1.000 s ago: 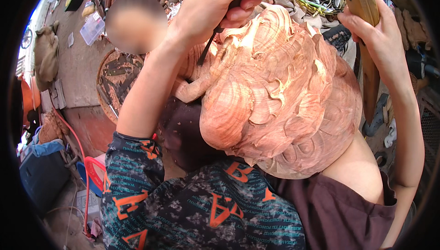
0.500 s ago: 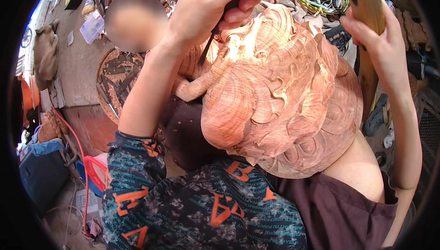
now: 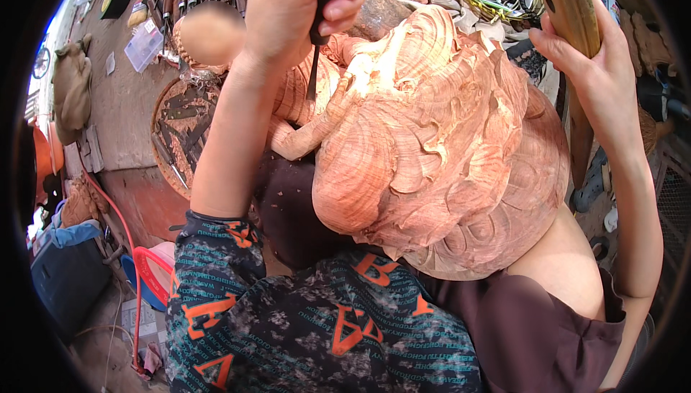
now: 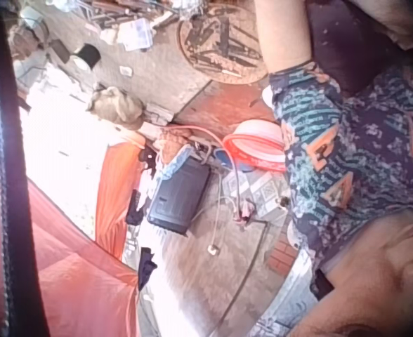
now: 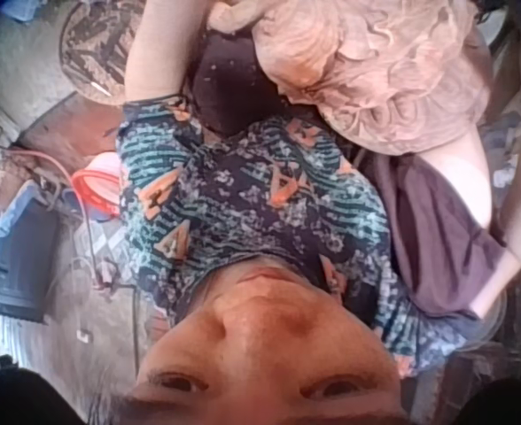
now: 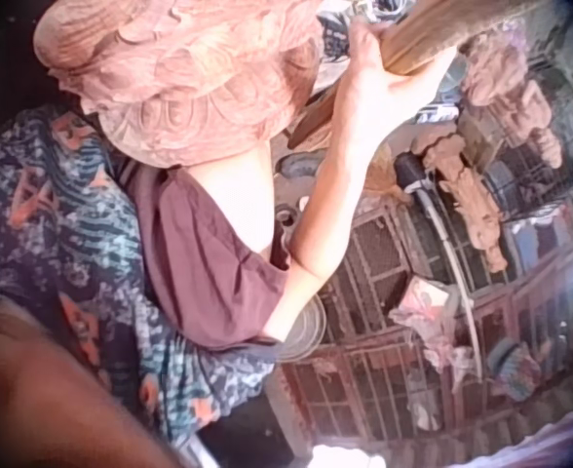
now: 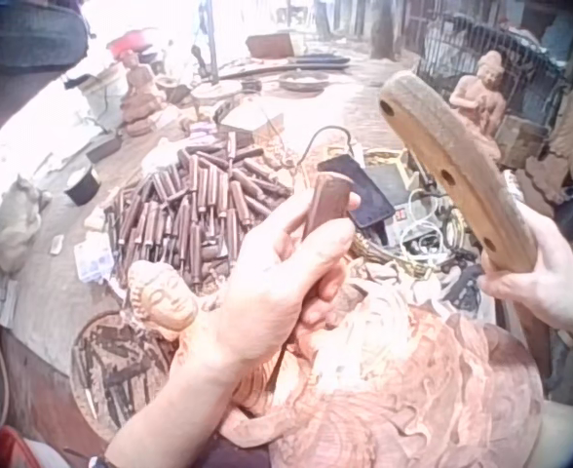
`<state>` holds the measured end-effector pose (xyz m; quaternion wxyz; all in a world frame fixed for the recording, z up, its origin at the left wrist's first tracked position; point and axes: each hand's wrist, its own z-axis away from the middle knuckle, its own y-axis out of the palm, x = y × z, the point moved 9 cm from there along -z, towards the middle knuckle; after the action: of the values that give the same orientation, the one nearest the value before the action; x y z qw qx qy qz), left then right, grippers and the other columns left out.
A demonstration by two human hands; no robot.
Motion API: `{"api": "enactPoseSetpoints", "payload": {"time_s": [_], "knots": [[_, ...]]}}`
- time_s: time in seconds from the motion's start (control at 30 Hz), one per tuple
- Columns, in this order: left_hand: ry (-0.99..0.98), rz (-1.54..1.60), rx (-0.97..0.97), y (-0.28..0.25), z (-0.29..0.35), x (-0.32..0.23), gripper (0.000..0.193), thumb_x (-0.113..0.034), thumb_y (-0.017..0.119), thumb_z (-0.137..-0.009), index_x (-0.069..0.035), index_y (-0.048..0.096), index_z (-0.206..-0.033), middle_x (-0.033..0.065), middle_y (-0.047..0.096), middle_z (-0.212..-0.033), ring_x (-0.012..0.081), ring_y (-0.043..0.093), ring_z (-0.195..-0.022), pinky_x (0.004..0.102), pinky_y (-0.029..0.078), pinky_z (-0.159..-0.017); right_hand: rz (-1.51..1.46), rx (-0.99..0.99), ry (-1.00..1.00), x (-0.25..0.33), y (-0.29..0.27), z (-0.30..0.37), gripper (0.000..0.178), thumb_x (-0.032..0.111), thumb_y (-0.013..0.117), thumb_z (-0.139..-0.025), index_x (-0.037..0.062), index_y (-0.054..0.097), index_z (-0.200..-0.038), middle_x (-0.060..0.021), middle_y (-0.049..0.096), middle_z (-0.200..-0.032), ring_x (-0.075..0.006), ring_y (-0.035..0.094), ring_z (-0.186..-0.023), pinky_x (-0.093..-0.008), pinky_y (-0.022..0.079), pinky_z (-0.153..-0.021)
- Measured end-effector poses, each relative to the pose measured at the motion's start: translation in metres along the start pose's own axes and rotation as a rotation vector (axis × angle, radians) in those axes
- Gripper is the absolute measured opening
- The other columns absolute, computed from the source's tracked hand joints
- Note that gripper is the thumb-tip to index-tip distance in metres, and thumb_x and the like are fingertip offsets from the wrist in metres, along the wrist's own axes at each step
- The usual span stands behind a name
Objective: The person carves a wooden Buddha statue using a chisel and a wooden mallet. They repeatedly strike the chisel to shape the wood and occasionally switch tools to refine the details.
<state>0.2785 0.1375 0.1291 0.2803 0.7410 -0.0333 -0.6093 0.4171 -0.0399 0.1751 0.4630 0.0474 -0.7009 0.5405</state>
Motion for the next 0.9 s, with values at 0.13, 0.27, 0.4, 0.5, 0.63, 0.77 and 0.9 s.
{"api": "enactPoseSetpoints", "payload": {"time_s": [0.13,0.27,0.4,0.5,0.63,0.77,0.9], "knots": [[-0.017,0.042,0.009,0.006,0.002,0.003,0.033,-0.018,0.059,-0.094,-0.001,0.051,-0.120,-0.0006,0.048,-0.064,0.0039,0.039,-0.047,0.0186,0.031,-0.042,0.014,0.000,0.055,-0.008,-0.006,-0.001,0.038,0.017,0.071,-0.083,0.0063,0.057,-0.117,0.0020,0.060,-0.093,-0.0052,0.054,-0.080,-0.0229,0.044,-0.070],[0.023,-0.011,-0.043,0.006,0.006,-0.004,0.031,-0.017,0.059,-0.094,0.000,0.052,-0.119,-0.0011,0.048,-0.063,0.0037,0.040,-0.047,0.0189,0.030,-0.041,0.008,-0.028,0.072,-0.003,-0.004,0.003,0.033,0.017,0.069,-0.085,0.0041,0.057,-0.113,0.0010,0.060,-0.095,-0.0058,0.053,-0.081,-0.0233,0.042,-0.072],[0.044,-0.003,-0.059,0.005,0.008,-0.009,0.028,-0.016,0.059,-0.094,-0.001,0.053,-0.117,-0.0013,0.048,-0.063,0.0035,0.039,-0.046,0.0191,0.029,-0.041,-0.005,0.017,0.076,-0.005,-0.003,0.003,0.030,0.015,0.067,-0.086,0.0028,0.057,-0.112,0.0006,0.060,-0.095,-0.0062,0.052,-0.083,-0.0230,0.040,-0.073],[-0.005,-0.013,-0.075,0.005,0.004,-0.004,0.025,-0.016,0.058,-0.095,-0.002,0.054,-0.115,-0.0018,0.048,-0.062,0.0034,0.038,-0.044,0.0190,0.029,-0.041,0.019,0.047,0.049,-0.002,0.000,0.001,0.031,0.012,0.067,-0.086,0.0025,0.056,-0.113,0.0007,0.059,-0.095,-0.0067,0.052,-0.083,-0.0232,0.042,-0.075],[0.048,-0.013,0.066,0.009,-0.002,0.006,0.021,-0.016,0.057,-0.095,-0.002,0.054,-0.112,-0.0037,0.046,-0.061,0.0028,0.037,-0.045,0.0186,0.029,-0.041,0.120,0.062,-0.116,0.014,0.006,0.002,0.039,0.009,0.067,-0.086,0.0031,0.054,-0.122,0.0010,0.058,-0.093,-0.0074,0.053,-0.083,-0.0233,0.044,-0.078],[0.051,-0.045,0.101,0.011,-0.004,0.008,0.019,-0.017,0.057,-0.095,-0.004,0.055,-0.109,-0.0041,0.047,-0.060,0.0022,0.038,-0.045,0.0184,0.029,-0.041,0.119,-0.014,-0.056,0.004,-0.002,0.003,0.049,0.008,0.068,-0.085,0.0050,0.051,-0.130,0.0007,0.056,-0.089,-0.0077,0.055,-0.083,-0.0235,0.045,-0.076],[0.027,-0.104,0.083,0.012,0.001,0.010,0.020,-0.020,0.057,-0.095,-0.004,0.055,-0.107,-0.0035,0.048,-0.059,0.0026,0.039,-0.045,0.0188,0.030,-0.041,0.160,0.026,-0.155,0.004,0.001,0.006,0.048,0.007,0.066,-0.086,0.0051,0.050,-0.131,0.0000,0.057,-0.093,-0.0084,0.056,-0.085,-0.0249,0.047,-0.076]]}}
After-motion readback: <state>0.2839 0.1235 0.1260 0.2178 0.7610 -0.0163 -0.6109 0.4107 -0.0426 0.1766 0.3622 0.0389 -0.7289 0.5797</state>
